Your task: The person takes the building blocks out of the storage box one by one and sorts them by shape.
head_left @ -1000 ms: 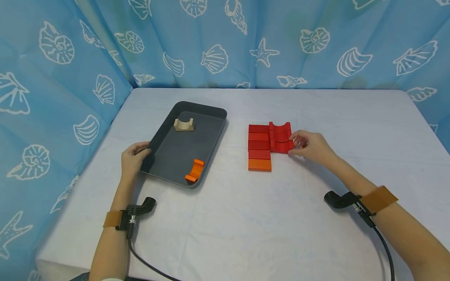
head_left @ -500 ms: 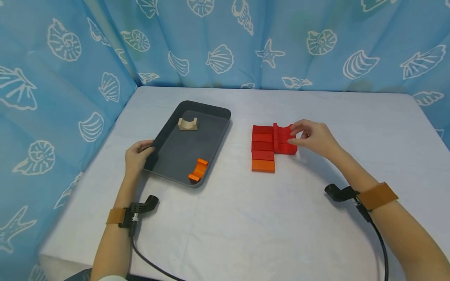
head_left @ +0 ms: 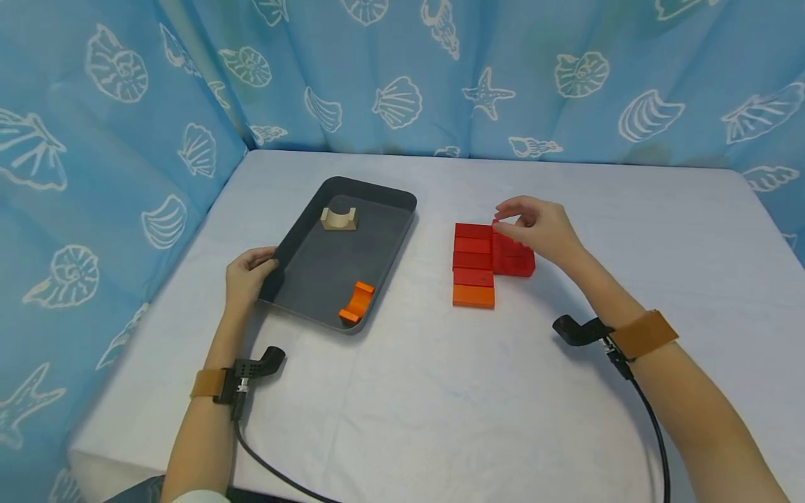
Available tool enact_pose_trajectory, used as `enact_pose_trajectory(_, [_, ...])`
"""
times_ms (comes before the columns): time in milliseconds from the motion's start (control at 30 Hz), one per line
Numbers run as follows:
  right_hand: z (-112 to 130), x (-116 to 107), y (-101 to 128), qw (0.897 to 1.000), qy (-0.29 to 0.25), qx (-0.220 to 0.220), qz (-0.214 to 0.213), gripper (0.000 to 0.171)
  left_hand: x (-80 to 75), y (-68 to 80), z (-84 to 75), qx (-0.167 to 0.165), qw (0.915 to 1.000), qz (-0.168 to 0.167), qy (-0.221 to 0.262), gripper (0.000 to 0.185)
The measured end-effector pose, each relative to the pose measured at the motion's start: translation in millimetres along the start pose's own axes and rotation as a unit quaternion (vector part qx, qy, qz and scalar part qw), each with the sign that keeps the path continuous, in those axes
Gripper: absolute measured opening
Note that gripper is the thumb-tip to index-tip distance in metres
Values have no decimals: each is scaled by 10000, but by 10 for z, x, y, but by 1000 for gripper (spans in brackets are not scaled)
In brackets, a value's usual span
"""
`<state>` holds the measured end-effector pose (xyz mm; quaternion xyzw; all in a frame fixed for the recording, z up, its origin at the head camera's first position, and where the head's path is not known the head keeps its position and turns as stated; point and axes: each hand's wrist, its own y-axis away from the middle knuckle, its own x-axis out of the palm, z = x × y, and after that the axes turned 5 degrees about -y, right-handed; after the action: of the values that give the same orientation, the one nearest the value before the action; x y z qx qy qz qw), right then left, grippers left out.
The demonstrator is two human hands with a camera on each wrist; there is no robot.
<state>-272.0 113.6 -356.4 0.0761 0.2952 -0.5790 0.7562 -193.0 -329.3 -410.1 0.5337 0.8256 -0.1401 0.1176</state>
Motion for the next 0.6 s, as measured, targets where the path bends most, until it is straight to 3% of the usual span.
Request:
enact_pose_trajectory(233, [58, 252, -121, 9969, -717, -285, -154, 35, 23, -9, 3, -99, 9998, 20, 153, 26])
enact_pose_trajectory(433, [-195, 532, -353, 9955, -875, -272, -228, 41, -7, -24, 4, -140, 9997, 32, 190, 26])
enact_pose_trajectory(600, [137, 631, -335, 9964, -846, -17, -92, 46, -34, -40, 16, -100, 9998, 26, 160, 26])
